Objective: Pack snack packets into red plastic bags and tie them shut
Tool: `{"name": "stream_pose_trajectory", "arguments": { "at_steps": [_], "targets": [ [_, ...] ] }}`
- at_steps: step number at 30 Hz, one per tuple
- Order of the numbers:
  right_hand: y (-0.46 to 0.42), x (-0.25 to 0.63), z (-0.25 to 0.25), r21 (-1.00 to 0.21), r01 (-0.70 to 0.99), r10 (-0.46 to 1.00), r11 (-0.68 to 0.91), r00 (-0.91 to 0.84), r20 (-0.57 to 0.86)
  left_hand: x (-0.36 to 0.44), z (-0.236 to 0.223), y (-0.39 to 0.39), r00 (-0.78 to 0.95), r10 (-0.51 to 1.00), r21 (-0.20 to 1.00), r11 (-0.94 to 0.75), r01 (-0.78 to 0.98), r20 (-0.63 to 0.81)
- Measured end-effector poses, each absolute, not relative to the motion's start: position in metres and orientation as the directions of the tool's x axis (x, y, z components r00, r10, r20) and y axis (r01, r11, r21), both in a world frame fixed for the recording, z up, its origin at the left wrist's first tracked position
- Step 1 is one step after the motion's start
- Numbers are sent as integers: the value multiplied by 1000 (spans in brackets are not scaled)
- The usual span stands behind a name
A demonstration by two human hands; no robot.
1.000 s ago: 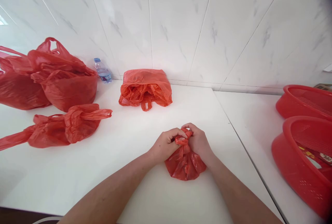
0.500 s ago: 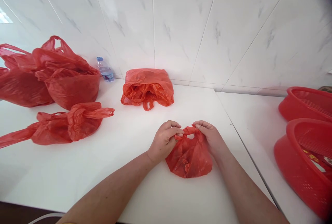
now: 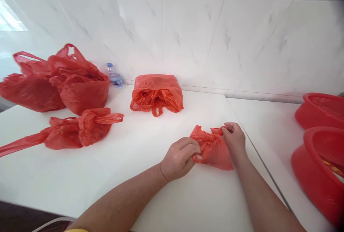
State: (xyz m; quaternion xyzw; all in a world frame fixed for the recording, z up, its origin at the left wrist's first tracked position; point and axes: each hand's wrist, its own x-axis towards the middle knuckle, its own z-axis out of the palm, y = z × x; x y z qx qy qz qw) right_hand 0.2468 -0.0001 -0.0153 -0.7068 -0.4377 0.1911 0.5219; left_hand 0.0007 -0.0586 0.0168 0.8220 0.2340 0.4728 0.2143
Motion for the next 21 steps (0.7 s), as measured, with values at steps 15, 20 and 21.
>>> {"name": "stream_pose_trajectory", "arguments": {
  "at_steps": [15, 20, 21],
  "targets": [
    [-23, 188, 4, -870, 473, 988, -142, 17, -152, -11, 20, -35, 676, 682, 442, -716, 541, 278],
    [-11, 199, -3, -813, 543, 977, -212, 89, -195, -60, 42, -25, 456, 780, 403, -616, 677, 429],
    [-10, 200, -4, -805, 555, 977, -208, 86, -193, -72, 46, -26, 406, 792, 394, -589, 706, 455]
  ]
}}
